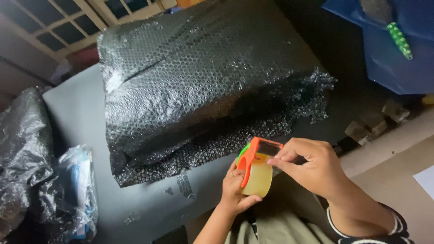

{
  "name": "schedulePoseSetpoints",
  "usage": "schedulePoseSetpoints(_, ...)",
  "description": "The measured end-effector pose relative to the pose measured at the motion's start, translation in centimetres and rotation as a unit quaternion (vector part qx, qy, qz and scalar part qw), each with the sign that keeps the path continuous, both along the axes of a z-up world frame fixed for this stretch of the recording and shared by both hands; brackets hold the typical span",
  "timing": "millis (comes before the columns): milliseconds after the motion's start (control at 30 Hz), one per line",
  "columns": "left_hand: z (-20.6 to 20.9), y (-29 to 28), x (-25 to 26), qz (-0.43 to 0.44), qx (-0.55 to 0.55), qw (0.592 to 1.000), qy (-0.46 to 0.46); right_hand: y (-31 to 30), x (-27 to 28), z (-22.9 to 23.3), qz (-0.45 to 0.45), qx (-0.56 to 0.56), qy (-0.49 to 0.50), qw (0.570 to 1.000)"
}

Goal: Wrapping a large object in black bubble wrap and securing it with clear adhesive tape using a handheld dispenser.

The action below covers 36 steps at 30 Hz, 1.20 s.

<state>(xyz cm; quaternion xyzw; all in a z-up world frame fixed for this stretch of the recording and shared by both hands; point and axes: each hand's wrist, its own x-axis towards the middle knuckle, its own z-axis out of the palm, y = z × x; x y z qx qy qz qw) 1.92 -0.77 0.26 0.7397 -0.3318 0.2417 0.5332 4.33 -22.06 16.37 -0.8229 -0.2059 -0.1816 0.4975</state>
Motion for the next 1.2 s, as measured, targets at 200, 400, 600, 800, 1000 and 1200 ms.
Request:
schedulePoseSetpoints(200, 1.2, -0.4, 0.3, -0.01, -0.034, 0.999, 0.014, -0.8, 2.1, 1.2, -0.016, 0.019, -0.002, 1.0)
schedulePoseSetpoints(400, 2.2, -0.4, 0.8, -0.018, -0.058, 0.998, 0.028, -1.9, 6.3, -2.5, 0.022, 0.137, 0.122, 0.983)
schedulePoseSetpoints(600, 1.7, -0.2, 0.9, -0.033, -0.046, 0.998, 0.016, -1.9, 11.1, -7.9, 0.105, 0.211, 0.314, 0.92)
schedulePoseSetpoints(800, 1.2, -0.2, 1.2, -0.05, -0.056, 0.997, 0.0, -0.8, 11.6, -7.5, 0.119, 0.159, 0.352, 0.915)
schedulePoseSetpoints(1000, -0.4, -0.2, 1.0, -0.017, -0.038, 0.999, -0.029, -0.4, 11.4, -11.2, 0.158, 0.222, 0.403, 0.874)
schedulePoseSetpoints(1200, -0.6, -0.7, 0.9, 0.005, -0.041, 0.998, -0.056, -1.0, 8.0, -11.0, -0.016, 0.176, 0.346, 0.921)
